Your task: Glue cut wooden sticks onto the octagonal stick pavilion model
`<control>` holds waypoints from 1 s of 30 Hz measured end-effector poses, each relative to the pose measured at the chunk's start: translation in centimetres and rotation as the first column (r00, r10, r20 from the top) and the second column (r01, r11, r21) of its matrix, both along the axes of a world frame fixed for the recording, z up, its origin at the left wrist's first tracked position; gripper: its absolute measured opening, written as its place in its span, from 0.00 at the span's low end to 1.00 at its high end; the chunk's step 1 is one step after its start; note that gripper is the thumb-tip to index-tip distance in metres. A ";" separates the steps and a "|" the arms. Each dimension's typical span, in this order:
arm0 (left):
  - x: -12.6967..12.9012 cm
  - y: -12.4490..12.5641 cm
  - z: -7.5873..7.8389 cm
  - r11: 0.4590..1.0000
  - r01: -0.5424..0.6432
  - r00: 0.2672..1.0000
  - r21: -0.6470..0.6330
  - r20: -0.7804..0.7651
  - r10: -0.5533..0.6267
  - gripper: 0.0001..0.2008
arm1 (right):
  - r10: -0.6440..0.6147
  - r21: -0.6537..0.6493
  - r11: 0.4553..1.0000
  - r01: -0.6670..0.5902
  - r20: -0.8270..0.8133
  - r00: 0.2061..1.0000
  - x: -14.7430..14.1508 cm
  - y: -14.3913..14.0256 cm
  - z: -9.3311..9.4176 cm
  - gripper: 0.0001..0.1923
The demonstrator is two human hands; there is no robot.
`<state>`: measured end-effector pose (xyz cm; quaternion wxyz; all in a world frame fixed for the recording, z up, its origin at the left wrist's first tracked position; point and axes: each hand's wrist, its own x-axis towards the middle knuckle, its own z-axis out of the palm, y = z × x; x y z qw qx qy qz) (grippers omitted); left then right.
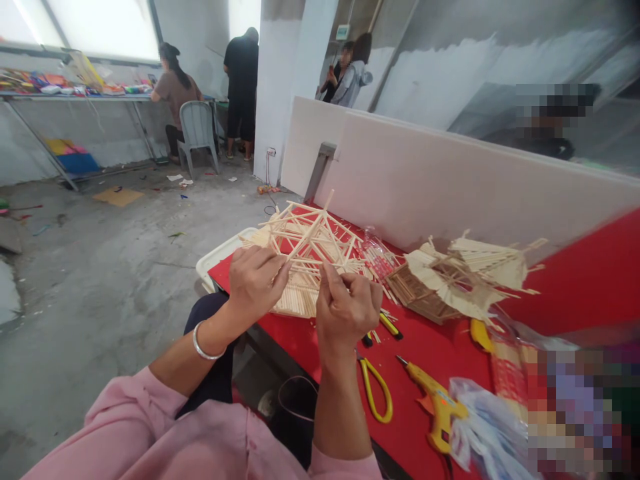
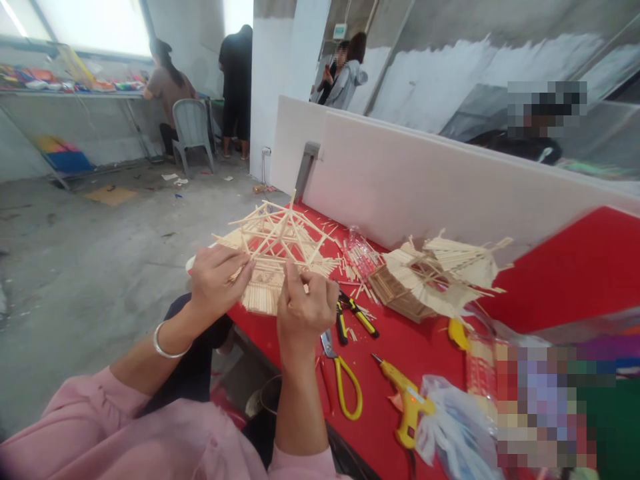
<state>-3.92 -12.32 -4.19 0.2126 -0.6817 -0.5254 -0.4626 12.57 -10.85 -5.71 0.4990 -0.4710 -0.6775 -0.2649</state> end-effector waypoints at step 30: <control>0.0 0.1 0.0 0.998 0.007 1.000 0.067 -0.019 -0.006 0.07 | 0.006 0.059 0.998 -0.006 0.004 1.000 0.1 0.2 0.0 0.11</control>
